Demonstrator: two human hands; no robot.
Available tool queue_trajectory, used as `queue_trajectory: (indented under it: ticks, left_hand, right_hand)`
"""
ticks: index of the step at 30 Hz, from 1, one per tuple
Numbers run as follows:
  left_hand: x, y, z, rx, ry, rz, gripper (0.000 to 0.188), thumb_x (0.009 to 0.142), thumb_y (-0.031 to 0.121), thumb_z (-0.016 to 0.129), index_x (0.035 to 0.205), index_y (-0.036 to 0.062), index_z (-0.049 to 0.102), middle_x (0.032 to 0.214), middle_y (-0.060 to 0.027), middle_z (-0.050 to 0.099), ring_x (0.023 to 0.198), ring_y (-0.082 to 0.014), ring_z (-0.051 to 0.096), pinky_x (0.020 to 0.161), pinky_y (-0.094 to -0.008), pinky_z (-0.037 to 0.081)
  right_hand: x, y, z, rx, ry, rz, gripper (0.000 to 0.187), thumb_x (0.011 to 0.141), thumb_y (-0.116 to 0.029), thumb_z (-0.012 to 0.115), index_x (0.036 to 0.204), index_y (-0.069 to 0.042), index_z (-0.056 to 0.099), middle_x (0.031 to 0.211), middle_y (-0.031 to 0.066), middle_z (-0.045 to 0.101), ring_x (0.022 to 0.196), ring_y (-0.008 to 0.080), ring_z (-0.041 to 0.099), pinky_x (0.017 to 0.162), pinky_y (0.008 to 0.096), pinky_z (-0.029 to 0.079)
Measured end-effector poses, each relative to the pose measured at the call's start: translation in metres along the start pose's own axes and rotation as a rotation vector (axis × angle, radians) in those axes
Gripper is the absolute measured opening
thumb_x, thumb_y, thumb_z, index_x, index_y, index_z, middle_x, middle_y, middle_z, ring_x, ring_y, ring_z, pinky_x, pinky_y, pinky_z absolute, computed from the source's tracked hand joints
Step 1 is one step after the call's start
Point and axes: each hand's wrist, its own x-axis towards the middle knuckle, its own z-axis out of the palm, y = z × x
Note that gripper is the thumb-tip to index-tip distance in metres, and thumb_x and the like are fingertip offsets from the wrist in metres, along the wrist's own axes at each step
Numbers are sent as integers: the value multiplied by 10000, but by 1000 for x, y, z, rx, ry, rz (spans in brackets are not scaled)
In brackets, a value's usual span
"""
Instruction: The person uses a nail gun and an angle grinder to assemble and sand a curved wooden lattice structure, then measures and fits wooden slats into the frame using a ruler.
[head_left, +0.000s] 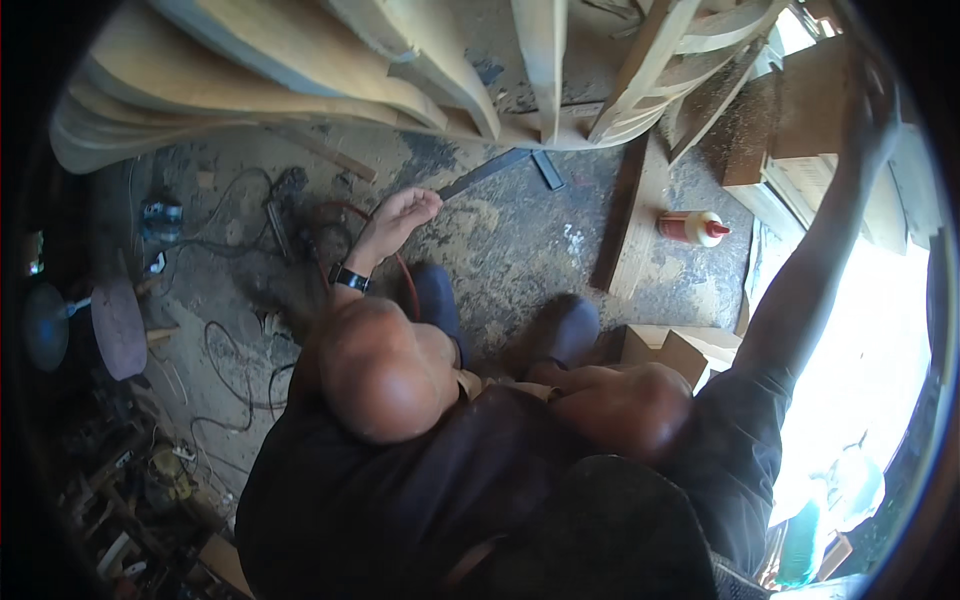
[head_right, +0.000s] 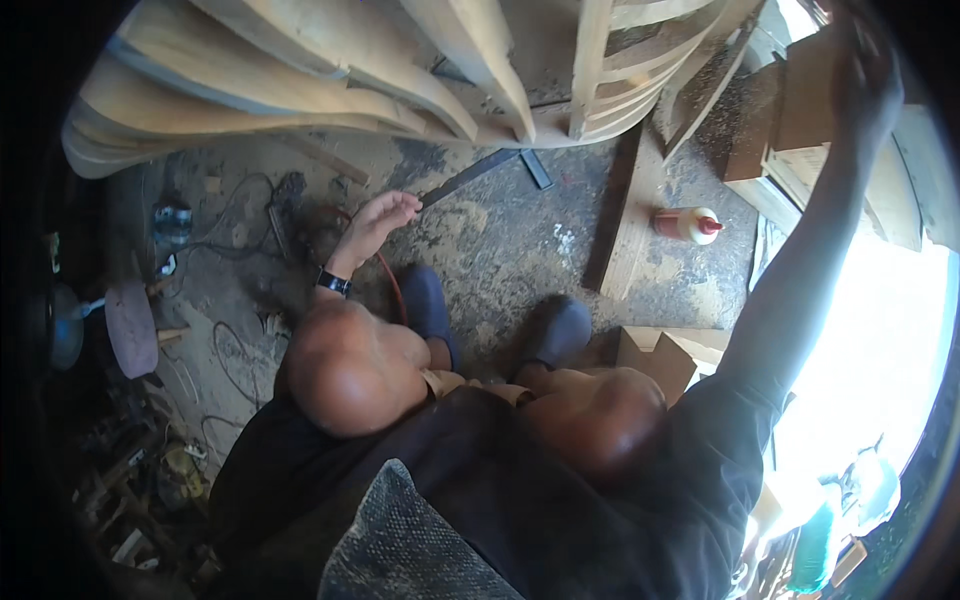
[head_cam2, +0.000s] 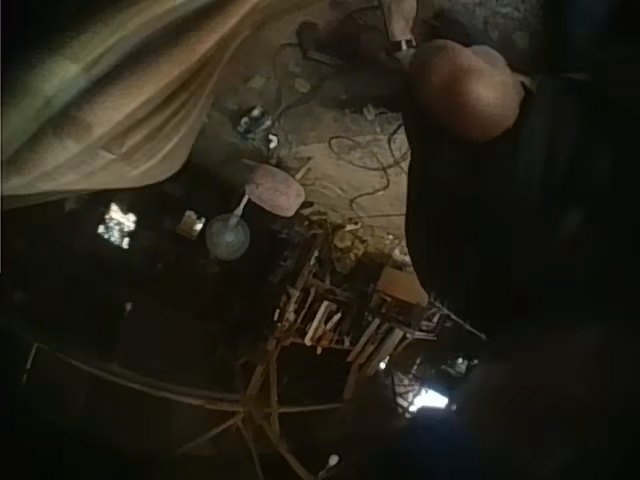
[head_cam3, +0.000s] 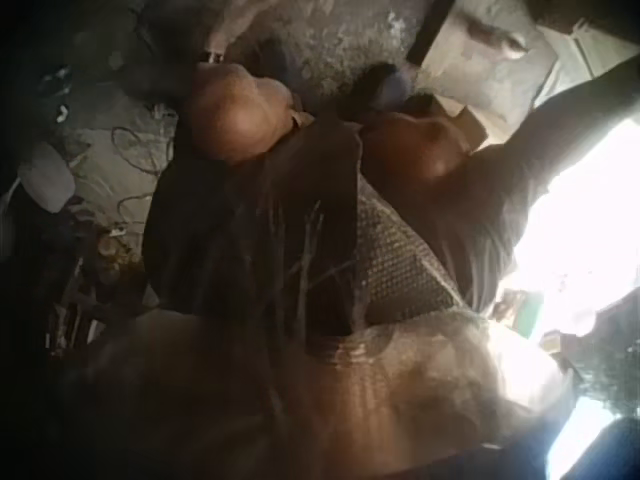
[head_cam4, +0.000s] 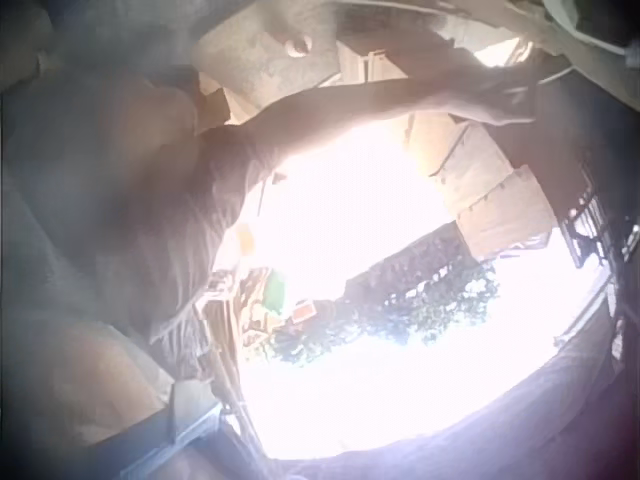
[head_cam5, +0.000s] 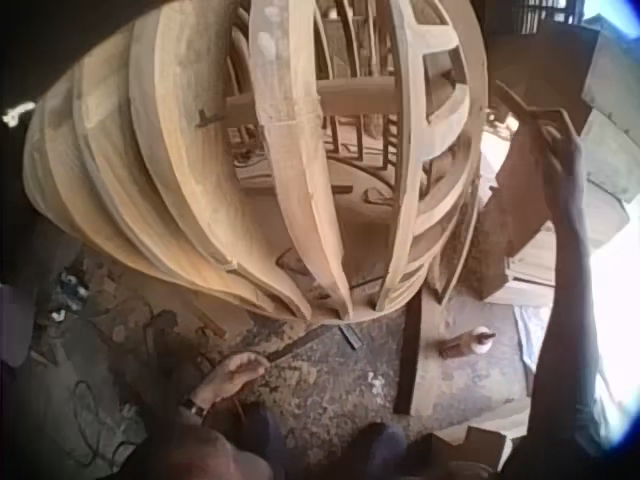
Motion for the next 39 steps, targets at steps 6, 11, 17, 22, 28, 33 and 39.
queue_trajectory:
  ticks: [6, 11, 17, 22, 28, 33, 39]
  left_hand:
    - [96, -59, 19, 779, 52, 132, 506, 901, 259, 745, 1329, 46, 580, 1303, -228, 614, 1212, -349, 609, 1039, -430, 492]
    - [132, -117, 28, 1041, 170, 190, 676, 885, 250, 693, 1494, 99, 443, 1512, -285, 432, 1341, -463, 492, 1077, -515, 463]
    - [121, -123, 22, 1018, 256, 239, 642, 849, 53, 680, 1456, 86, 474, 1441, -303, 491, 1324, -474, 496, 1082, -509, 451]
    - [118, -117, 21, 1012, 189, 168, 637, 855, -14, 611, 1468, 67, 457, 1365, -274, 569, 1276, -453, 539, 1067, -497, 463]
    - [115, -128, 24, 981, 266, 349, 674, 869, 88, 689, 1486, 62, 419, 1364, -281, 550, 1244, -463, 555, 1040, -515, 480]
    - [114, -126, 30, 1058, 268, 286, 672, 879, 128, 693, 1485, 61, 410, 1356, -304, 555, 1242, -481, 554, 1037, -517, 480]
    - [111, -120, 30, 1064, 213, 73, 722, 856, 129, 711, 1498, 84, 383, 1274, -262, 603, 1186, -452, 588, 980, -521, 487]
  right_hand:
    - [16, -8, 7, -127, -172, -346, 139, 1007, -118, 638, 1129, -55, 655, 848, 137, 691, 760, 169, 654, 664, 338, 490]
    - [39, 22, 10, 381, 196, -722, 176, 999, -116, 622, 1167, -64, 613, 765, 168, 631, 697, 275, 617, 659, 417, 481]
    - [28, 5, -22, 112, -368, -351, 185, 967, -114, 656, 1137, -66, 600, 834, 196, 667, 761, 323, 671, 692, 442, 504]
    - [10, -12, -23, -67, -254, -358, 184, 959, -134, 681, 1126, -69, 639, 895, 231, 682, 807, 366, 686, 703, 456, 516]
    - [12, -9, -18, 118, 59, -147, 205, 987, -145, 655, 1179, -81, 626, 927, 241, 676, 867, 412, 686, 722, 488, 509]
    - [5, 5, -10, 11, -67, -367, 241, 1022, -107, 609, 1260, -78, 586, 912, 174, 681, 794, 279, 637, 733, 388, 508]
    - [-8, 19, 0, 128, -39, -331, 339, 1038, -183, 621, 1364, -145, 536, 827, 135, 658, 667, 183, 593, 653, 362, 477]
